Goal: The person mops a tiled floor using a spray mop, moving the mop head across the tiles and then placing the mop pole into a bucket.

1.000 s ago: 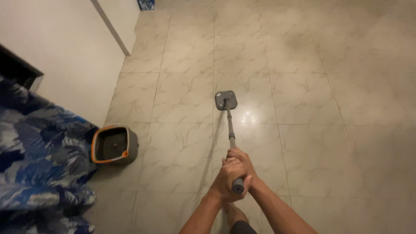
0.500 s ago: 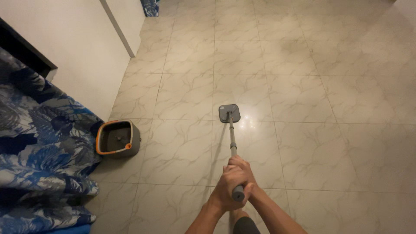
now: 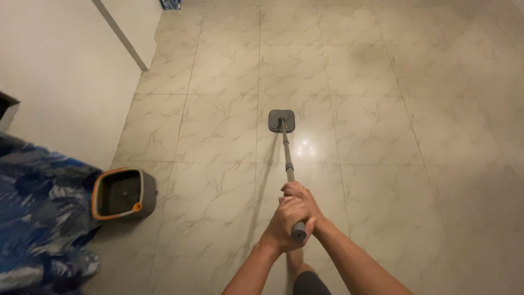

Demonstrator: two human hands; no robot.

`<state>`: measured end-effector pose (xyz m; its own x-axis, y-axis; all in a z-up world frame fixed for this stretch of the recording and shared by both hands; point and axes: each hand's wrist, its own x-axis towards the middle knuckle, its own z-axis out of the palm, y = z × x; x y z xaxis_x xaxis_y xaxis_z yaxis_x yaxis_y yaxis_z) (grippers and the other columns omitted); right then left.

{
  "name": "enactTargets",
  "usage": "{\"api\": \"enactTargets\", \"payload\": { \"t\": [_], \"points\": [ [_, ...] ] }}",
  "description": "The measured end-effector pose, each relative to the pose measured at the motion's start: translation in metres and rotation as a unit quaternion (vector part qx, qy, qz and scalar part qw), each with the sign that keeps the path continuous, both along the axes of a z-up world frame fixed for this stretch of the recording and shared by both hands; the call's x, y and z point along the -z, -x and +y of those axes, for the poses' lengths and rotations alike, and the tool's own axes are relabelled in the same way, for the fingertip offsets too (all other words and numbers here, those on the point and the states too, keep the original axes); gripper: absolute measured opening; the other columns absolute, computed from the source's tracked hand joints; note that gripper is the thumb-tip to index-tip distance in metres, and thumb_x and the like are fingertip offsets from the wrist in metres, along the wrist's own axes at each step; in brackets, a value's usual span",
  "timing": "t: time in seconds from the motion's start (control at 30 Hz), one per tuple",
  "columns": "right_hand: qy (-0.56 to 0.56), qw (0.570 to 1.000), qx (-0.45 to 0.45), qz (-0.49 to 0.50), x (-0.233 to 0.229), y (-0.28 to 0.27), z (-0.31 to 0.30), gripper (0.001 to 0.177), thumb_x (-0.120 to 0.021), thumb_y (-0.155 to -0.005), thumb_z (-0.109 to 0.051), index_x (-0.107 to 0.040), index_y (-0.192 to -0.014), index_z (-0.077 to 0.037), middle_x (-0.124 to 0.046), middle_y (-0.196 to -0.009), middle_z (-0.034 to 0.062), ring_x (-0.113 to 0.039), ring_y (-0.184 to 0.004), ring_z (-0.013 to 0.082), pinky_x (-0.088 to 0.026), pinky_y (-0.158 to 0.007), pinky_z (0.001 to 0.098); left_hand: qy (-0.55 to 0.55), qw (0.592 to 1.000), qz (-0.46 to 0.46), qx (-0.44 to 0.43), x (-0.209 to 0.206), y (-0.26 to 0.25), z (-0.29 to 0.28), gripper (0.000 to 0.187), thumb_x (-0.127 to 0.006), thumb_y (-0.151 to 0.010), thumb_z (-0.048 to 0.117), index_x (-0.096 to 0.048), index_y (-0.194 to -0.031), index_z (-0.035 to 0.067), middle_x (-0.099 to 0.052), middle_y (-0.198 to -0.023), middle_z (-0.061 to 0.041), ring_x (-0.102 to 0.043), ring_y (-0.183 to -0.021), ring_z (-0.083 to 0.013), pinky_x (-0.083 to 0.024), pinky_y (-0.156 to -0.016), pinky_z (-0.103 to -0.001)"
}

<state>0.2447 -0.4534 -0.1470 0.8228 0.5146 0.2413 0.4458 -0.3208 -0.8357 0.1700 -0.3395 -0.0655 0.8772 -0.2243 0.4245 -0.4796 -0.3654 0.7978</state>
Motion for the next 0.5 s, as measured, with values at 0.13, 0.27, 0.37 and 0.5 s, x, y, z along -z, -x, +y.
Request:
{"api": "enactTargets", "payload": {
  "t": [0.13,0.27,0.37,0.5],
  "points": [
    [-0.028,0.999,0.000,0.022,0.008,-0.080,-0.008,0.021,-0.076,-0.078,-0.006,-0.056,-0.074,0.002,-0.064,-0.094,0.0135,-0.064,-0.098,0.0303,-0.051,-0.081,0.0383,-0.007,1.000,0.001,-0.004,0.015,-0.081,-0.008,0.017,-0.071,-0.080,0.007,-0.055,-0.074,0.005,-0.059,-0.077,-0.012,-0.059,-0.083,-0.0308,-0.047,-0.091,-0.042],
    [0.001,0.998,-0.005,0.067,0.003,-0.140,-0.012,0.022,-0.075,-0.078,-0.005,-0.054,-0.072,0.001,-0.060,-0.085,0.0126,-0.063,-0.097,0.0284,-0.050,-0.079,0.0375,-0.009,1.000,0.030,-0.001,0.021,-0.141,-0.014,0.015,-0.069,-0.081,0.006,-0.056,-0.075,0.005,-0.060,-0.077,-0.011,-0.059,-0.083,-0.0295,-0.048,-0.093,-0.041],
    [-0.013,0.998,-0.004,0.055,-0.006,-0.163,-0.015,0.021,-0.073,-0.078,-0.004,-0.052,-0.075,0.000,-0.056,-0.083,0.0115,-0.057,-0.081,0.0281,-0.049,-0.073,0.0370,-0.019,0.999,0.040,-0.005,0.021,-0.167,-0.018,0.018,-0.071,-0.079,0.007,-0.054,-0.072,0.004,-0.058,-0.075,-0.012,-0.058,-0.081,-0.0315,-0.048,-0.090,-0.041],
    [-0.004,0.999,0.009,0.045,-0.015,-0.167,-0.019,0.023,-0.072,-0.078,-0.004,-0.050,-0.076,0.000,-0.051,-0.077,0.0121,-0.051,-0.076,0.0285,-0.047,-0.069,0.0378,-0.020,1.000,0.023,-0.007,0.013,-0.172,-0.023,0.018,-0.070,-0.079,0.007,-0.054,-0.070,0.004,-0.060,-0.075,-0.012,-0.059,-0.082,-0.0316,-0.048,-0.092,-0.042]
  ]
}}
